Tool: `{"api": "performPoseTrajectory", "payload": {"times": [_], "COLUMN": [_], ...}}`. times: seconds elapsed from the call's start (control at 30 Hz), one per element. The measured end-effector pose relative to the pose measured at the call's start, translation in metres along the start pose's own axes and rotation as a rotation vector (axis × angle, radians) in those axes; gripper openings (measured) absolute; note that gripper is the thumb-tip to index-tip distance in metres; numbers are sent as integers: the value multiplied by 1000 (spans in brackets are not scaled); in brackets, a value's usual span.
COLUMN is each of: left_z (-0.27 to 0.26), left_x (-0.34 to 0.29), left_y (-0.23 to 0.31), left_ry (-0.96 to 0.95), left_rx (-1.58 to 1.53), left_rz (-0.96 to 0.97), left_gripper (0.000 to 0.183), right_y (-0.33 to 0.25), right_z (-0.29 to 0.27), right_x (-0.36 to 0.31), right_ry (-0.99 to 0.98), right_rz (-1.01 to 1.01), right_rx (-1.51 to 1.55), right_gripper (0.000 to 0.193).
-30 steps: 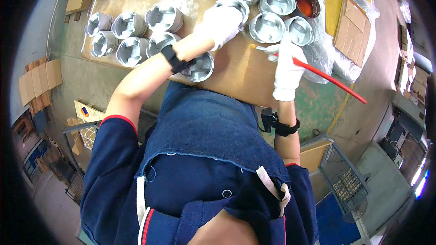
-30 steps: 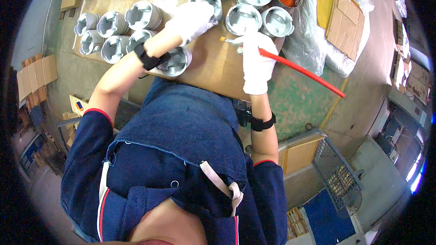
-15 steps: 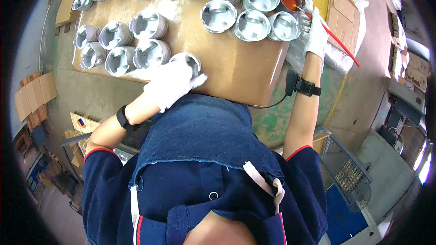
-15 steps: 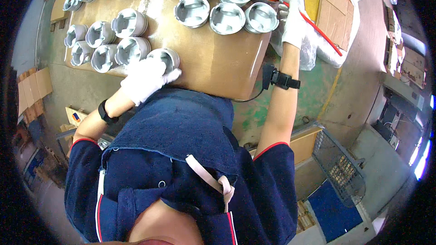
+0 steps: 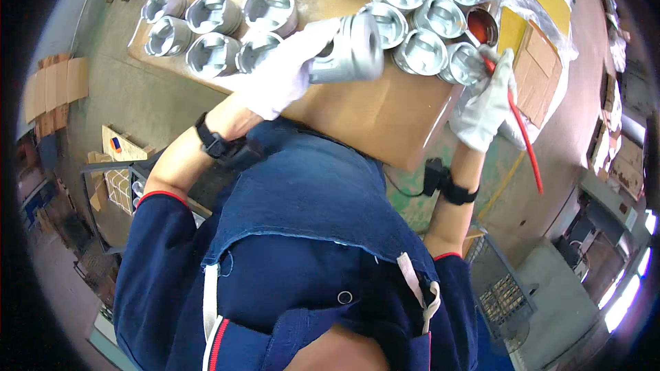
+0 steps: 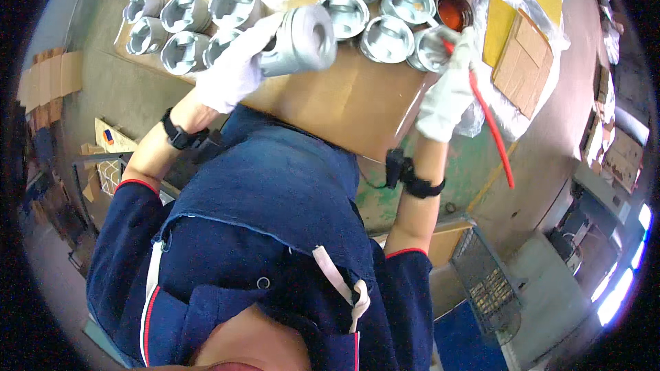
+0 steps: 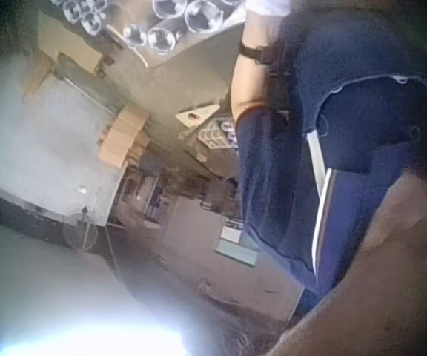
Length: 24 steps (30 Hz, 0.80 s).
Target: The person applies a liquid coating to the grooves of metal pistons using a small brush.
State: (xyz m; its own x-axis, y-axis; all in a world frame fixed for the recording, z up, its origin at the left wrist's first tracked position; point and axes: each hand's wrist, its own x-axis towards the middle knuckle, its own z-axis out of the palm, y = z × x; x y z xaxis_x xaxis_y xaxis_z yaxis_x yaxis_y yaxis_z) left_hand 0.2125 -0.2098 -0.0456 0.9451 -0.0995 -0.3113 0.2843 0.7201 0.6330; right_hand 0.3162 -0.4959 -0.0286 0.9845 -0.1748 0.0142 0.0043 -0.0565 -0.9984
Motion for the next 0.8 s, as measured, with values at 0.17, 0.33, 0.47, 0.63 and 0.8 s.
{"api": "performPoseTrajectory", "payload": {"times": [0.17, 0.33, 0.47, 0.63, 0.8], "left_z": [-29, -61, -58, -19, 16], "left_x": [14, 11, 4, -14, -11], "left_y": [-23, -41, -37, 6, 26], "left_ry": [118, 78, 109, -11, -203], "left_rx": [-112, 350, 739, 618, 1480], "left_rz": [-97, 4, 131, 133, -81], "left_gripper": [46, 66, 71, 51, 34], "right_y": [-21, -18, -11, -5, -9], "right_z": [45, 65, 62, 61, 55], "right_x": [-73, -91, -80, -49, -53], "right_ry": [-212, -201, -179, -168, -301], "right_rz": [-321, -112, 47, 246, 42], "right_rx": [105, 105, 94, 85, 49], "right_gripper": [27, 19, 31, 41, 37]}}
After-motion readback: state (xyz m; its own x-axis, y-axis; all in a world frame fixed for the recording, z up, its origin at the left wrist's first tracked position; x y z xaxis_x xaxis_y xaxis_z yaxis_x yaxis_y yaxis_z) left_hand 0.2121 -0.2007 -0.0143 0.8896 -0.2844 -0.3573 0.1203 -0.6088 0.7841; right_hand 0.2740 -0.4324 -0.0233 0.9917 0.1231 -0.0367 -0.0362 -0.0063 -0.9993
